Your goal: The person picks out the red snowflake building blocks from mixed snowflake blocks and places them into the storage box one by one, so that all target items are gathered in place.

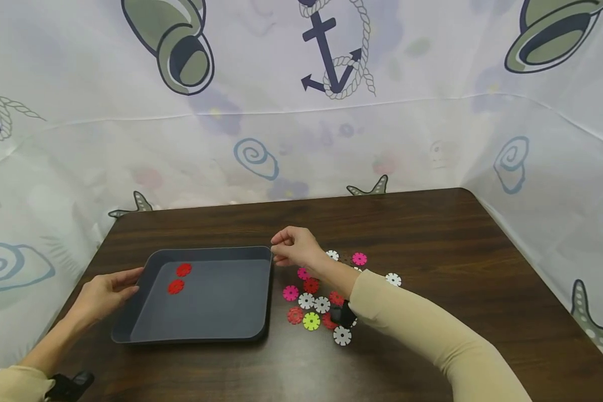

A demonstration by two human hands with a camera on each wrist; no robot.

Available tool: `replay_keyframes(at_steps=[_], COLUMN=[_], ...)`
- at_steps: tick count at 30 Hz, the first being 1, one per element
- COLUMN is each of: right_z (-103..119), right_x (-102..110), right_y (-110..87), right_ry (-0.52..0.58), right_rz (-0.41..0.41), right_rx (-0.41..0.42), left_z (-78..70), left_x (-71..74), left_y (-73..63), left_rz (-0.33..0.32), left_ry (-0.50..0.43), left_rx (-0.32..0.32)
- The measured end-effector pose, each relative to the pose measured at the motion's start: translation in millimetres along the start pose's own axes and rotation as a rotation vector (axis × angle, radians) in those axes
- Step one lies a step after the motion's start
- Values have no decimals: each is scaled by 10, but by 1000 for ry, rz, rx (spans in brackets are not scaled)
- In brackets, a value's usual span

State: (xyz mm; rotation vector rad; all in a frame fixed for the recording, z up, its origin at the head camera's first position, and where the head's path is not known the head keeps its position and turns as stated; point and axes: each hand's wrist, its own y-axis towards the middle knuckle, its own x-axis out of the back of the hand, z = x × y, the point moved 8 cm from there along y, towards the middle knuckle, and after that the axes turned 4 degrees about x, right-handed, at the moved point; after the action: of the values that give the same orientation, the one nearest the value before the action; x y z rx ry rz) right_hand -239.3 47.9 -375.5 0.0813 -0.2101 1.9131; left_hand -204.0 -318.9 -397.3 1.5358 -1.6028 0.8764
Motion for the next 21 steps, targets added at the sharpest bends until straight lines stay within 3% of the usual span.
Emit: replay_keyframes(at_steps=[21], right_z=[-445], right_x=[1027], right_y=[-549], right_ry=[-101], right_rz=[-149], right_rx=[-40], left_z=[18], left_x=[-8], left_y=[6], left_rz=[13], left_ry=[1], left_rx=[17])
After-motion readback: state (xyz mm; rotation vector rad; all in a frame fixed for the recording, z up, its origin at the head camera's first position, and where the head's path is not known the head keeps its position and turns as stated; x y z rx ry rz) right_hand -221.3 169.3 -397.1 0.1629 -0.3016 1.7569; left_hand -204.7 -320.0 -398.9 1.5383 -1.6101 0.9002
